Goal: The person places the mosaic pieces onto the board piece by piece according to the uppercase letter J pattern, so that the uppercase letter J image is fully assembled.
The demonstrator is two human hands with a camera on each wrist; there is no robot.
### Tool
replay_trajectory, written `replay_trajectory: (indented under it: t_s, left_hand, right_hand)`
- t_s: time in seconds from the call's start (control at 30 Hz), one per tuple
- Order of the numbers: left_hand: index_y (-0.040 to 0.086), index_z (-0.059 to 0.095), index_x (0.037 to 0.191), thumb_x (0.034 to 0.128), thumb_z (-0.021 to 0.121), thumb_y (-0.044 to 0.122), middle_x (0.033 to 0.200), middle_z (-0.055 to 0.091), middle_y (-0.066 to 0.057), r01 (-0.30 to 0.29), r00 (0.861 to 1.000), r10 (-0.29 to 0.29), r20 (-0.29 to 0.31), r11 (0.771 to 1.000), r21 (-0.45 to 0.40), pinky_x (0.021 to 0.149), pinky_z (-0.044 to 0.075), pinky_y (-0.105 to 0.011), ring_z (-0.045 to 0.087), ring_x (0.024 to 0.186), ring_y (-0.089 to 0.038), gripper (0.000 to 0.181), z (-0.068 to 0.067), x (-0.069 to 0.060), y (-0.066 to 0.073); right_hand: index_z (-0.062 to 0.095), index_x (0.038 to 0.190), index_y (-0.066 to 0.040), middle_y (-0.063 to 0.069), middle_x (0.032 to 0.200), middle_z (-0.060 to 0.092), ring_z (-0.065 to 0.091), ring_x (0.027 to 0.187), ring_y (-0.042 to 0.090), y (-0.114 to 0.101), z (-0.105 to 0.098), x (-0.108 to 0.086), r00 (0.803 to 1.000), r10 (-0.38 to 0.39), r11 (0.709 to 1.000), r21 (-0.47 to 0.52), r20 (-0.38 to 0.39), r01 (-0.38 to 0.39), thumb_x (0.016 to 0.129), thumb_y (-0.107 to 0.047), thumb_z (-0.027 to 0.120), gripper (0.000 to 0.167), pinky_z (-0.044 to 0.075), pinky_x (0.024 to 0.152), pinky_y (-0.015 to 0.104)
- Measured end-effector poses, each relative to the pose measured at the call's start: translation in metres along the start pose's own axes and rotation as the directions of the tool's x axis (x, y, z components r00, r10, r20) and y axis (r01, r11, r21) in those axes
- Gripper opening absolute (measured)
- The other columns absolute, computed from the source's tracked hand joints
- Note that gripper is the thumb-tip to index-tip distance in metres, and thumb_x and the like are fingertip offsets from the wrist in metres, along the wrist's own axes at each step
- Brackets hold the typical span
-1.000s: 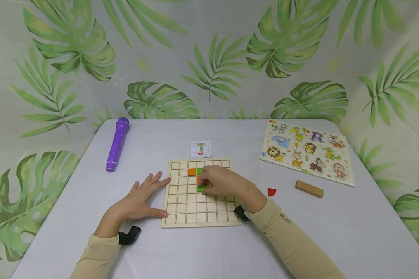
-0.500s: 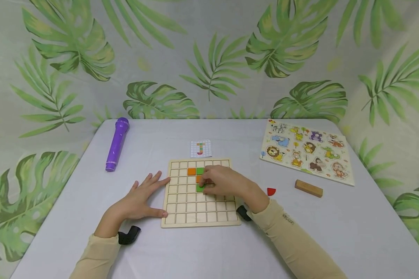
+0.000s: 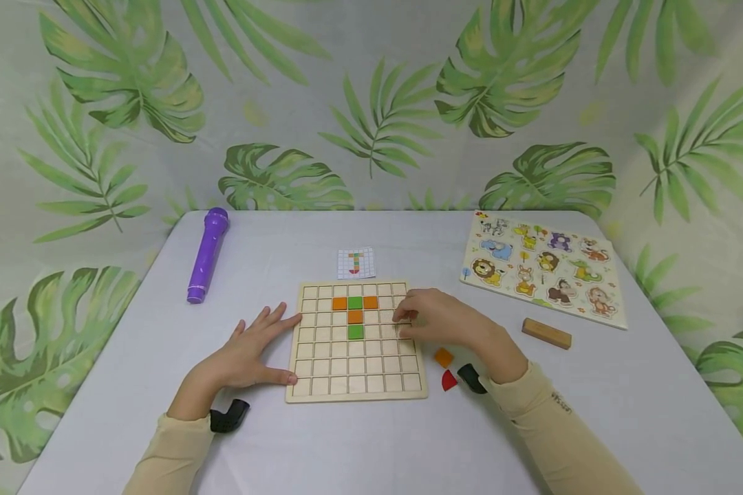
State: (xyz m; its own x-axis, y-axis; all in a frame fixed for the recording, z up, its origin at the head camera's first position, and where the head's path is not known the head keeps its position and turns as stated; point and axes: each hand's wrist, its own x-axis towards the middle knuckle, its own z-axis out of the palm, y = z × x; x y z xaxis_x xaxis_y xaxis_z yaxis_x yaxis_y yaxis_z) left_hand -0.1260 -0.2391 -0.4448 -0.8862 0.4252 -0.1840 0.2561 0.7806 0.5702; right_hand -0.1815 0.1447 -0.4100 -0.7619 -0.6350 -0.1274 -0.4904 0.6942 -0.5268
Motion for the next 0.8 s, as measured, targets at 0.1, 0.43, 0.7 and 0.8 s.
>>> replay_trajectory:
  t_s: [0.1,0.43,0.7,0.8]
  left_hand:
    - [0.023,0.036,0.169,0.0792,0.092,0.052,0.18,0.014,-0.02,0.001,1.0,-0.001,0.001,1.0,0.0,0.124,-0.001,-0.083,0.007,0.166,-0.053,0.11,0.0,0.0,0.0]
    - [0.024,0.036,0.169,0.0791,0.092,0.053,0.181,0.014,-0.019,0.0,1.0,0.0,0.0,1.0,0.001,0.125,-0.001,-0.082,0.007,0.166,-0.052,0.11,0.001,0.0,-0.001]
    - [0.023,0.036,0.169,0.0793,0.092,0.053,0.18,0.014,-0.02,-0.005,1.0,0.005,-0.001,1.0,0.001,0.124,-0.001,-0.083,0.007,0.166,-0.053,0.109,0.001,0.001,-0.001]
    - [0.023,0.036,0.169,0.0793,0.092,0.053,0.18,0.014,-0.02,-0.004,1.0,0.004,-0.001,1.0,0.003,0.124,-0.001,-0.083,0.007,0.166,-0.053,0.11,0.001,0.001,-0.002]
  right_hand:
    - [0.08,0.114,-0.011,-0.001,0.109,0.073,0.066,0.102,0.019,0.007,-0.003,-0.01,1.0,0.021,1.0,0.018,0.005,-0.022,0.096,-0.017,0.081,0.019,0.058,0.095,0.037]
    - [0.079,0.118,-0.011,-0.001,0.11,0.074,0.067,0.103,0.018,0.017,-0.007,-0.035,0.996,0.081,0.996,0.02,0.044,-0.081,0.092,-0.011,0.085,0.026,0.06,0.095,0.038]
    - [0.08,0.117,-0.012,-0.002,0.107,0.074,0.065,0.1,0.016,0.024,-0.007,-0.053,0.995,0.089,0.996,0.021,0.053,-0.091,0.092,-0.008,0.082,0.025,0.059,0.092,0.035]
    - [0.08,0.116,-0.012,-0.004,0.106,0.073,0.064,0.098,0.013,0.025,-0.007,-0.058,0.995,0.08,0.996,0.022,0.057,-0.081,0.093,-0.008,0.081,0.024,0.058,0.09,0.031]
